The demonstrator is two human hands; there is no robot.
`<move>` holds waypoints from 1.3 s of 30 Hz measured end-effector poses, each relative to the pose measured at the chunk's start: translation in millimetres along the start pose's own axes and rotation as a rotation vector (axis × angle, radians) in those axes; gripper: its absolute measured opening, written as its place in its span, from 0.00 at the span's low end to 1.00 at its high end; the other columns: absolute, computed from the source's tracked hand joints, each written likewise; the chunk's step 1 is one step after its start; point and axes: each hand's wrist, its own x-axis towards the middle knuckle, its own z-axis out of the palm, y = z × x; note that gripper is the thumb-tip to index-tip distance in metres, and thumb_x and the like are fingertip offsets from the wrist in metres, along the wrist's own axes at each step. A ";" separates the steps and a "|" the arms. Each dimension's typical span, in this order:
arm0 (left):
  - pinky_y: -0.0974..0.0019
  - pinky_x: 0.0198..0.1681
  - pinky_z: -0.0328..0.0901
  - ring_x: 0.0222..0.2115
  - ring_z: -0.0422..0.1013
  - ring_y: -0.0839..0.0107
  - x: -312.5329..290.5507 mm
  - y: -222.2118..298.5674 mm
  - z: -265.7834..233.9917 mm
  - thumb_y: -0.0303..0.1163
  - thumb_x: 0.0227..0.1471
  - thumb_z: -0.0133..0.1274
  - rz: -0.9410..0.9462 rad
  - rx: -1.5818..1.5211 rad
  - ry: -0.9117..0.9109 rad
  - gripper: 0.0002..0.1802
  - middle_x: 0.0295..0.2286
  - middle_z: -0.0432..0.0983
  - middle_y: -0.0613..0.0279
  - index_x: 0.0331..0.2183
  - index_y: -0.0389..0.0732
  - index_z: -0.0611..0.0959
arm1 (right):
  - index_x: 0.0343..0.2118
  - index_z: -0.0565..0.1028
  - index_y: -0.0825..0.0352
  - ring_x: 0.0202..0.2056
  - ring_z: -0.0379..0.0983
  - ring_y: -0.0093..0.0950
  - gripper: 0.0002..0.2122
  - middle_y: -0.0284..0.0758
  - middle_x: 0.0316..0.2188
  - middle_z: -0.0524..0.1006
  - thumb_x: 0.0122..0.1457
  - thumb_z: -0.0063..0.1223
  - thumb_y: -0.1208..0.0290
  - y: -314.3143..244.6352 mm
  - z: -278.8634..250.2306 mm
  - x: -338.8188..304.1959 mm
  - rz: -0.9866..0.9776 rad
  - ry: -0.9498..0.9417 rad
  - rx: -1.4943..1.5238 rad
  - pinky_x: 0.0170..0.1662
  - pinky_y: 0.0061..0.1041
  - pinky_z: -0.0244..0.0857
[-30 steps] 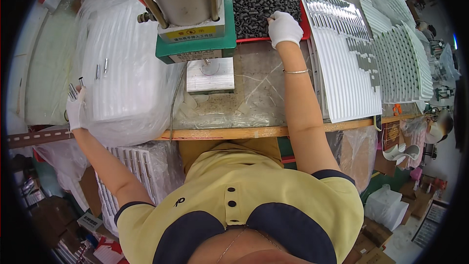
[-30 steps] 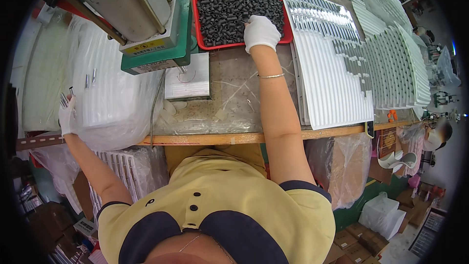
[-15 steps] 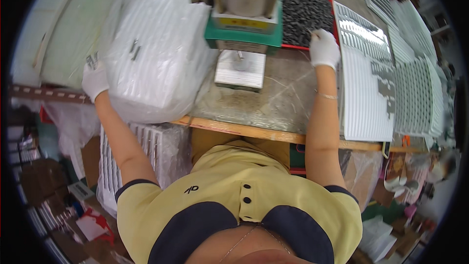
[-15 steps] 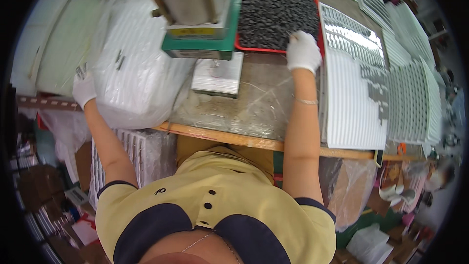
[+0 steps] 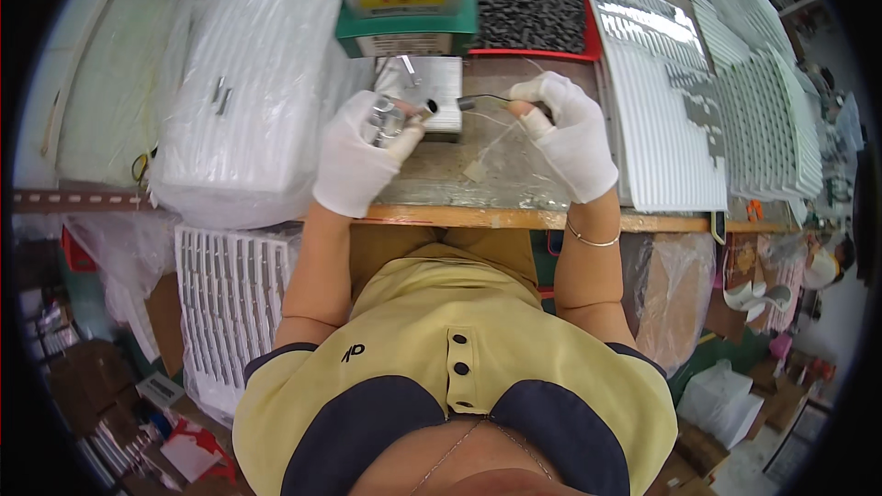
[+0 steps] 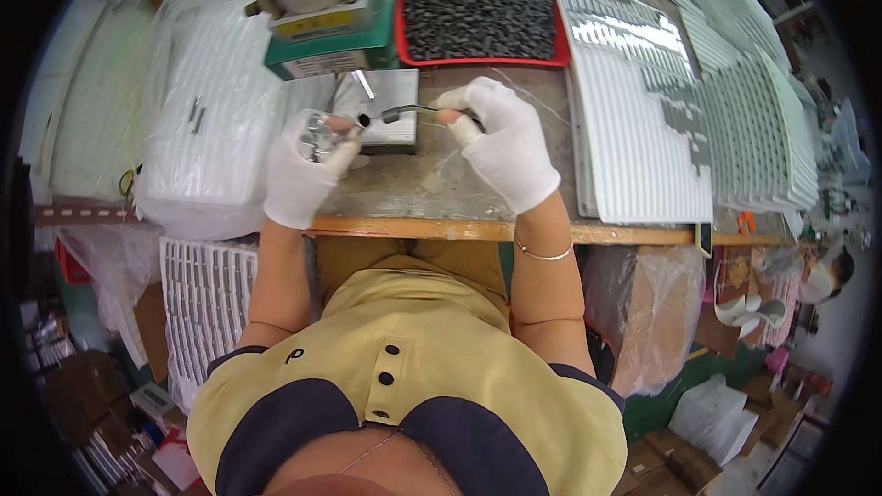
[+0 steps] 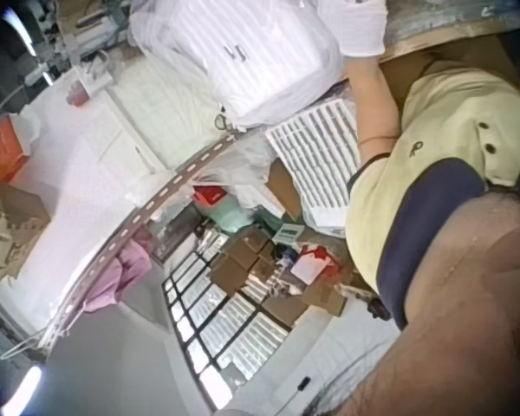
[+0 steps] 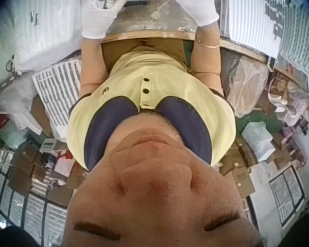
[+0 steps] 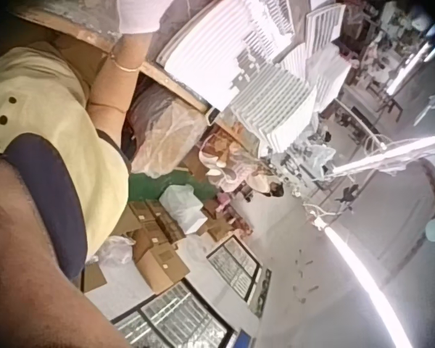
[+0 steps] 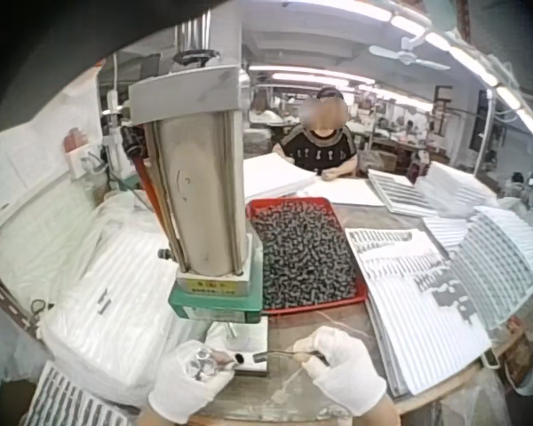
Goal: Assemble metal handles by inserting screws and using a press machine.
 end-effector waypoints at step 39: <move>0.77 0.28 0.61 0.23 0.65 0.84 -5.5 -29.8 61.9 0.26 0.42 0.62 -0.351 -0.310 -0.186 0.11 0.23 0.73 0.72 0.31 0.39 0.79 | 0.31 0.76 0.68 0.26 0.72 0.18 0.09 0.34 0.27 0.78 0.48 0.60 0.72 34.9 34.5 -12.1 0.326 -0.117 0.246 0.31 0.19 0.66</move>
